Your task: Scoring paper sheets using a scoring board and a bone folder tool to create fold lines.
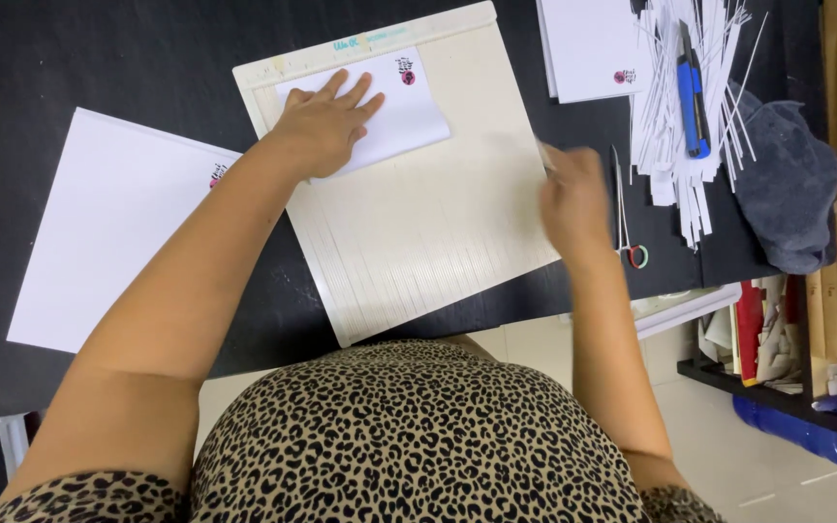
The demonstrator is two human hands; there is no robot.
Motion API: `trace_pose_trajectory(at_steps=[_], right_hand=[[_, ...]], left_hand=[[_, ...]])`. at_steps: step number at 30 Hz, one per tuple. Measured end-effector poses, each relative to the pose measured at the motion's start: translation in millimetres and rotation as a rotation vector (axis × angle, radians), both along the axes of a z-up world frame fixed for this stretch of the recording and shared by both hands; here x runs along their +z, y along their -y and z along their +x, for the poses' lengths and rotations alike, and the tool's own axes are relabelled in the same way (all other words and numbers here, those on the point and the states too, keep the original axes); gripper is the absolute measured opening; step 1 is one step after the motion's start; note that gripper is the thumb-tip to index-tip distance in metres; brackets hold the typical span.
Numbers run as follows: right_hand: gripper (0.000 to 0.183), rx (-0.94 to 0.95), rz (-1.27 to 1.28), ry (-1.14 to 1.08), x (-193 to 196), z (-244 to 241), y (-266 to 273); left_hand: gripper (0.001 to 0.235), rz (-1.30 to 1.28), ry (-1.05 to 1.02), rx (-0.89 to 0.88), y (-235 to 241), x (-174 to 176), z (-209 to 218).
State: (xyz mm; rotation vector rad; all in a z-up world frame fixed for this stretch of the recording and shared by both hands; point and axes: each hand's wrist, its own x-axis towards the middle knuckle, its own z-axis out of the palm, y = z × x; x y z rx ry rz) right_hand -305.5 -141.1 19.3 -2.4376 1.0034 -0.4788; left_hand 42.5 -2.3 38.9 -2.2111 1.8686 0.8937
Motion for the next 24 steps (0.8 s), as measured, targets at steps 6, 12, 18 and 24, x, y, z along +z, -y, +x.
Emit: trace_pose_trajectory(at_steps=[6, 12, 18, 24], right_hand=[[0.041, 0.507, -0.108, 0.041, 0.5, 125.5, -19.5], [0.038, 0.471, -0.057, -0.206, -1.5, 147.8, -26.6], [0.037, 0.465, -0.029, -0.260, 0.0, 149.8, -28.6], [0.038, 0.438, 0.110, -0.338, 11.3, 140.9, -33.3]], left_hand=[[0.058, 0.002, 0.021, -0.013, 0.8, -2.9, 0.4], [0.058, -0.138, 0.051, -0.023, -4.1, -25.4, 0.9], [0.058, -0.065, 0.054, 0.002, -3.7, -17.1, -2.1], [0.060, -0.073, 0.085, -0.011, -5.5, -18.7, -4.3]])
